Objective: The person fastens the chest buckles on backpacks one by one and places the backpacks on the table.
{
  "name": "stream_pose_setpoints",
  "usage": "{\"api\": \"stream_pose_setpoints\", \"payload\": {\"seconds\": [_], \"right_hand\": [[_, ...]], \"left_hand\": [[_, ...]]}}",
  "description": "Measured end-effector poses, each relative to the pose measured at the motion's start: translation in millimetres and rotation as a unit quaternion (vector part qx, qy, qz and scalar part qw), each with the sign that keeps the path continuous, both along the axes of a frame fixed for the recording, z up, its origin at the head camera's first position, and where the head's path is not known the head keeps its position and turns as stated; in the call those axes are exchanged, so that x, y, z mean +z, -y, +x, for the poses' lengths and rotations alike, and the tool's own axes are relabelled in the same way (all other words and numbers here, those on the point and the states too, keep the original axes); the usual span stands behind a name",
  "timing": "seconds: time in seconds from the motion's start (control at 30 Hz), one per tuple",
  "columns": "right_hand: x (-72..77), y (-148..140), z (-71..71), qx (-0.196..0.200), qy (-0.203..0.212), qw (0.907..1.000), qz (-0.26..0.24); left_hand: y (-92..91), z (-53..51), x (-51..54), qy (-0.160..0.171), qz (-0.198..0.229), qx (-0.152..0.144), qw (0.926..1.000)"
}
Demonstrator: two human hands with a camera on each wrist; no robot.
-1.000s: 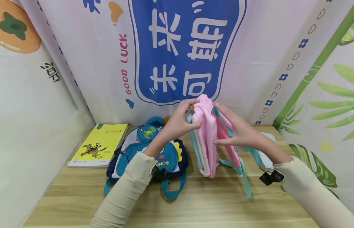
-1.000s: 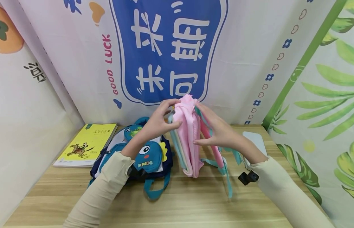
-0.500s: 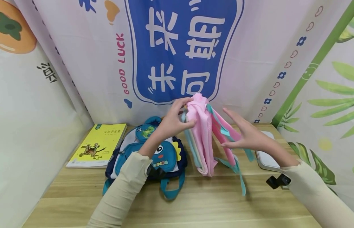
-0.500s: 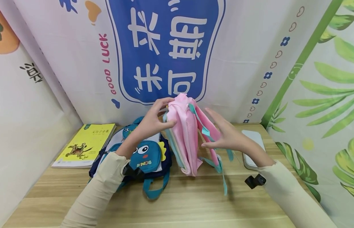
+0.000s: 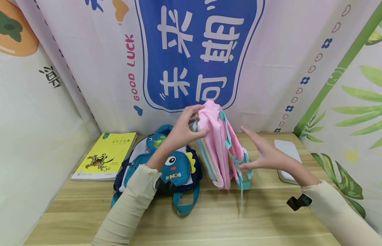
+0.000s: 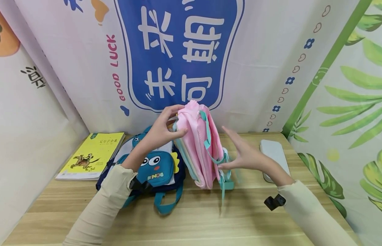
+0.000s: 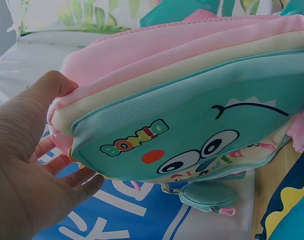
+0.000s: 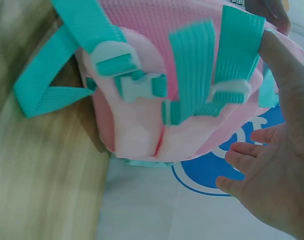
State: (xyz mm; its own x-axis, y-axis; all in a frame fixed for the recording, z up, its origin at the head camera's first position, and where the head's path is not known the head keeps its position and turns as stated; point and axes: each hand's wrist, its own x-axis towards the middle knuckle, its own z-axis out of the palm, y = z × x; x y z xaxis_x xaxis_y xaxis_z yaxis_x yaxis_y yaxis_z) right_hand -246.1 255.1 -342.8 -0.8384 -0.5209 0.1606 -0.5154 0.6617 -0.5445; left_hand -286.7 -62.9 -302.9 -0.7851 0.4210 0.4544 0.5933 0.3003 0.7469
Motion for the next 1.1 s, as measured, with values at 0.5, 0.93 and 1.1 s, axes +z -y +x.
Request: {"api": "stream_pose_setpoints", "payload": {"seconds": [0.5,0.93,1.1], "right_hand": [[-43.0,15,-0.3,0.081,0.032,0.995,-0.048],[-74.6,34,7.9,0.066,-0.02,0.9932,-0.094],[-82.5,42,12.6,0.047,-0.042,0.9936,-0.094]], "left_hand": [[7.7,2.1,-2.8,0.007,-0.002,0.012,0.9999],[16.2,2.5,-7.4,0.013,0.005,0.017,0.9998],[20.1,4.2,-8.9,0.015,0.001,0.026,0.9996]]}}
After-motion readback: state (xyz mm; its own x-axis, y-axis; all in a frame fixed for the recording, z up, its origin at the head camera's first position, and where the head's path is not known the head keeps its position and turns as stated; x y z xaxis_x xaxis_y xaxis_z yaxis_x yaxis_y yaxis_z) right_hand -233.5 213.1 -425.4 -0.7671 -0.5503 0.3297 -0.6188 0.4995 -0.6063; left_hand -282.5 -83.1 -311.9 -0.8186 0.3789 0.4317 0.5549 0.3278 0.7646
